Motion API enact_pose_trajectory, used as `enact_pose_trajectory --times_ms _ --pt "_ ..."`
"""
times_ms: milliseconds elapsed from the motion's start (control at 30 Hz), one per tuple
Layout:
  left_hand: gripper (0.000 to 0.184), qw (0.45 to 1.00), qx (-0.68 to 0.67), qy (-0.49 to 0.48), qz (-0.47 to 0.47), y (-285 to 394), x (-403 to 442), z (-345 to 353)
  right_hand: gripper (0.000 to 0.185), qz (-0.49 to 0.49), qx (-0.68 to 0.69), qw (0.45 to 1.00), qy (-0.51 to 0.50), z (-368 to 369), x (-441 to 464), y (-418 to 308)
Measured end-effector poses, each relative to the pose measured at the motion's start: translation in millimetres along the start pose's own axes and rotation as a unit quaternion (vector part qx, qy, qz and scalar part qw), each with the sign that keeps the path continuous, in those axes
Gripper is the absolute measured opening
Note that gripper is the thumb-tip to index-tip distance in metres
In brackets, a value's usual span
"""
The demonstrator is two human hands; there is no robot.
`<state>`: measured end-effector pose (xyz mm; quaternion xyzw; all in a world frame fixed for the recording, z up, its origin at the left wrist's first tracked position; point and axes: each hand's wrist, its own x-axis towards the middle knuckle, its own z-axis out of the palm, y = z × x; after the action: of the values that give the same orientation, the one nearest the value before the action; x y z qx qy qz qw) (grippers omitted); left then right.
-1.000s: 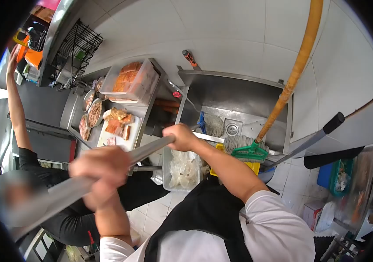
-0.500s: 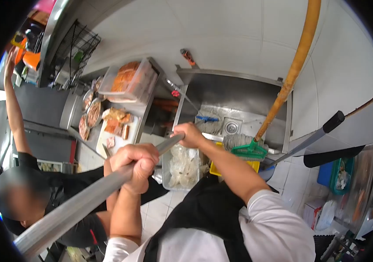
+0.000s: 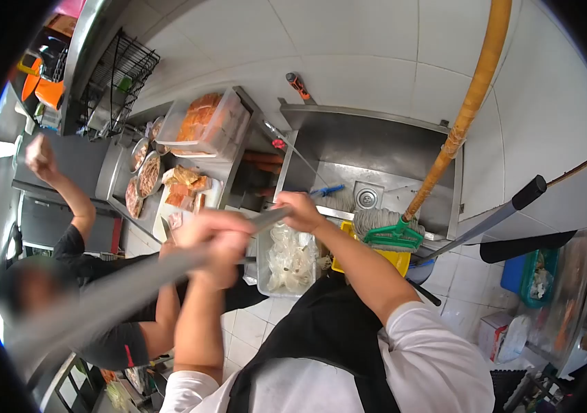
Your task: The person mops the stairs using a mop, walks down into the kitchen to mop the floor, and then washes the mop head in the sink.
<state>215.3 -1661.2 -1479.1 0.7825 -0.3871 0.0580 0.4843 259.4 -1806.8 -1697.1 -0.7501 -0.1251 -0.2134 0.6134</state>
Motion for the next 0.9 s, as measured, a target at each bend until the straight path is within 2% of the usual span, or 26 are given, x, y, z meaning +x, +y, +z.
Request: enact_pose_trajectory --times_ms 33,67,133,167,200,233,267,300,333,367,433,500,533,567,600,633,700,733,767,833,867,900 --pt "0.016 0.993 -0.100 0.033 0.062 7.2 -5.6 26.6 0.010 0.022 -0.057 0.998 0.001 -0.8 -4.7 19.7" --pt "0.016 0.992 -0.100 0.033 0.067 7.0 -0.7 24.5 0.010 0.019 -0.059 0.998 0.003 -4.8 5.1 22.0" --pt "0.018 0.993 -0.112 0.001 0.044 18.5 -4.2 12.6 0.012 -0.019 -0.050 0.997 -0.054 -3.8 0.5 13.2" --pt "0.018 0.994 -0.106 -0.007 0.038 36.0 1.2 -2.5 0.016 -0.045 -0.049 0.997 -0.045 -4.5 3.3 3.1" --pt "0.018 0.984 -0.158 0.011 0.083 55.9 11.6 -15.3 0.022 -0.068 -0.044 0.996 -0.037 -4.4 9.0 -26.6" --pt "0.016 0.957 -0.214 -0.042 0.191 69.5 25.3 -35.4 0.022 -0.091 -0.038 0.994 -0.041 -2.4 13.7 -52.8" --pt "0.020 0.941 -0.208 -0.042 0.265 88.1 32.5 -53.9 0.022 -0.115 -0.034 0.992 -0.044 -3.3 19.7 -76.8" --pt "0.022 0.914 -0.294 -0.055 0.274 107.2 34.3 -66.1 0.022 -0.115 -0.036 0.992 -0.043 -5.7 23.6 -99.5" --pt "0.022 0.900 -0.314 -0.026 0.301 120.2 34.0 -72.1 0.021 -0.118 -0.019 0.991 -0.059 -6.4 23.3 -121.5" --pt "0.024 0.883 -0.363 -0.089 0.284 128.5 37.9 -81.0 0.020 -0.123 0.000 0.990 -0.073 -6.4 23.5 -131.2" --pt "0.025 0.892 -0.360 -0.019 0.274 118.2 32.9 -62.4 0.013 -0.093 -0.004 0.993 -0.068 -6.5 20.6 -112.9" --pt "0.021 0.938 -0.302 0.090 0.147 65.0 12.6 -26.9 0.013 -0.056 0.037 0.998 -0.021 -1.3 11.4 -56.2" --pt "0.014 0.988 0.106 0.062 0.096 39.9 10.1 -6.9 0.013 0.025 0.059 0.998 0.009 4.8 0.4 -8.7" --pt "0.013 0.993 -0.089 0.015 0.073 -21.5 -14.0 23.1 0.014 0.053 -0.010 0.998 0.014 1.2 -12.4 24.1" --pt "0.014 0.992 -0.086 -0.002 0.096 10.1 -8.6 36.8 0.012 -0.011 -0.045 0.999 0.019 -4.9 -11.9 28.1" --pt "0.016 0.985 -0.153 -0.007 0.084 8.0 -8.8 38.1 0.012 -0.014 -0.048 0.999 0.021 -10.0 -3.2 29.1" --pt "0.017 0.981 -0.147 -0.071 0.103 22.0 1.9 17.3 0.010 -0.025 -0.047 0.996 -0.070 -10.1 -4.0 22.5" --pt "0.017 0.982 -0.098 -0.075 0.141 44.3 12.6 -1.8 0.010 -0.028 -0.046 0.995 -0.080 -11.0 5.4 2.2" --pt "0.022 0.963 -0.165 -0.126 0.171 64.6 24.5 -22.5 0.010 -0.057 -0.059 0.993 -0.080 -15.1 13.9 -30.4" --pt "0.024 0.885 -0.273 -0.196 0.323 92.0 44.7 -61.8 0.012 -0.142 -0.049 0.982 -0.111 -12.4 25.3 -74.4" --pt "0.033 0.804 -0.382 -0.328 0.316 105.8 54.9 -83.7 0.012 -0.129 -0.015 0.981 -0.146 -13.3 26.7 -100.6" --pt "0.026 0.758 -0.431 -0.366 0.325 124.6 58.7 -85.9 0.012 -0.113 0.025 0.977 -0.179 -18.0 25.9 -123.0"
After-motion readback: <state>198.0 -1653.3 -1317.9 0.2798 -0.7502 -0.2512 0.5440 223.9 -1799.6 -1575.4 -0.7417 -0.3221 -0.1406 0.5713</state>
